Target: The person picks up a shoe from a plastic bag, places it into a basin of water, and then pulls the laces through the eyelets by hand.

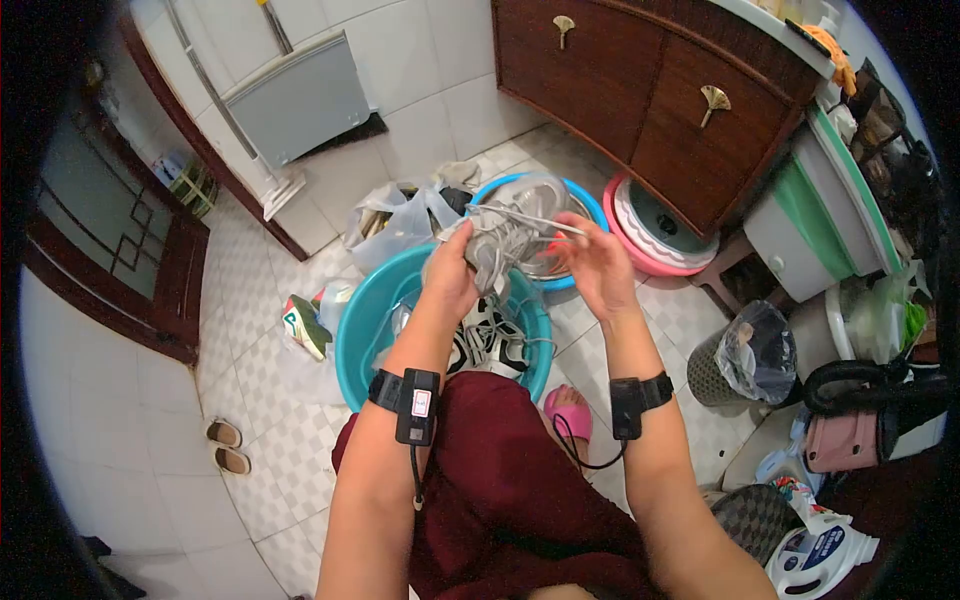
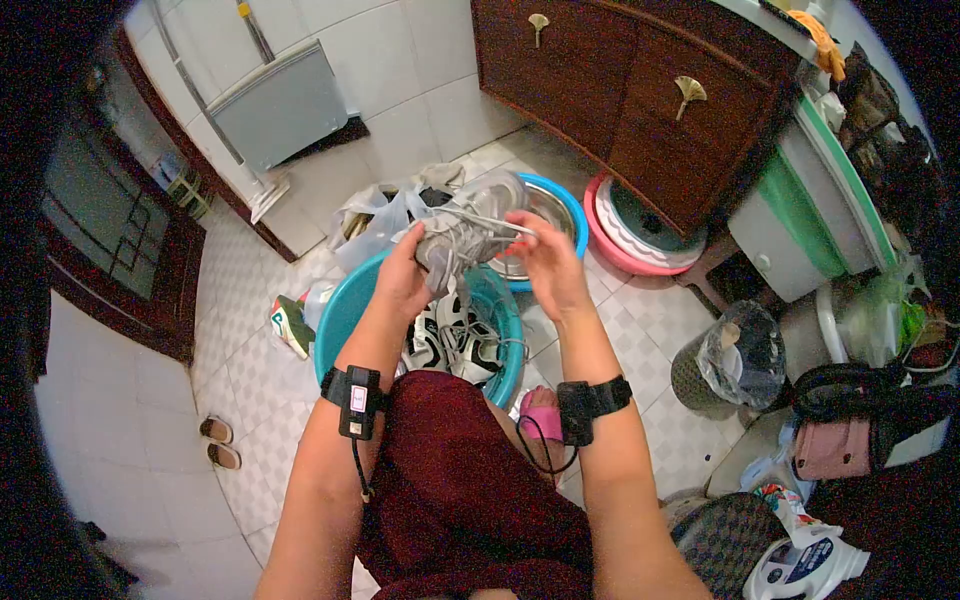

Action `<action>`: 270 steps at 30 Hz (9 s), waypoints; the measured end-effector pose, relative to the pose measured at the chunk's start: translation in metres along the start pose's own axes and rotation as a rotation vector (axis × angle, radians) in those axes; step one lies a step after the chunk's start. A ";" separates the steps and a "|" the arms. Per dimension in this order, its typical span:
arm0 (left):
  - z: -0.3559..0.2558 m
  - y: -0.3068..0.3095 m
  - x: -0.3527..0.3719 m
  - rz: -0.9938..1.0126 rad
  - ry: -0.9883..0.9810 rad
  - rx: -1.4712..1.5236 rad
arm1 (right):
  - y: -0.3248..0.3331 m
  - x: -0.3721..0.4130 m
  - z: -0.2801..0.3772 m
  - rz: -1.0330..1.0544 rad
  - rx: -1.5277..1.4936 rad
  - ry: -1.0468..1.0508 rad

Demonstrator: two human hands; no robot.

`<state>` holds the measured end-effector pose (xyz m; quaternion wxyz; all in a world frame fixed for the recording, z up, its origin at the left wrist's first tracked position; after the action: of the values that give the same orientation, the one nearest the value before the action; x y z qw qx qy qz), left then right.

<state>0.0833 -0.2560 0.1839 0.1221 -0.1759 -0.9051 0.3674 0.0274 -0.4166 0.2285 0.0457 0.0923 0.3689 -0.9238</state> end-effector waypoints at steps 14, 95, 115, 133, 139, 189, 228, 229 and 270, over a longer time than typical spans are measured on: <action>-0.009 0.004 0.006 -0.089 -0.050 -0.030 | 0.037 0.045 0.015 0.211 -0.228 -0.029; -0.012 0.001 0.010 -0.057 0.039 -0.257 | -0.044 -0.022 0.035 -0.123 1.704 0.706; -0.011 0.020 0.002 -0.057 0.052 -0.096 | -0.003 -0.005 -0.005 -0.039 1.596 0.191; -0.028 0.053 -0.005 -0.202 -0.015 0.047 | 0.116 0.003 0.092 -0.604 0.640 0.260; -0.046 0.036 0.000 -0.114 -0.101 0.197 | 0.044 -0.009 -0.046 -0.200 0.701 -0.119; -0.026 -0.004 0.004 0.032 -0.062 -0.194 | -0.046 -0.041 -0.020 -0.053 1.189 0.194; -0.028 0.001 0.005 -0.076 -0.105 -0.251 | -0.049 -0.006 -0.032 0.199 0.951 -0.344; -0.028 0.003 0.005 -0.092 -0.102 -0.207 | -0.052 -0.002 -0.032 0.259 1.003 -0.342; -0.038 -0.002 0.008 0.012 -0.145 0.020 | -0.057 0.012 -0.012 0.128 1.616 0.106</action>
<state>0.0886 -0.2302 0.2122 0.0559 -0.1529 -0.9068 0.3889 0.0087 -0.3673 0.2555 -0.0002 0.1614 -0.4162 -0.8948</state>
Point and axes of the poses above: each hand's wrist, its own x-axis away from the middle knuckle, its own y-axis out of the back of the hand, z = x × y, the point moved 9 cm from there along -x, towards the middle knuckle, and after that the axes turned 3 degrees about z, right-handed, at the moved point
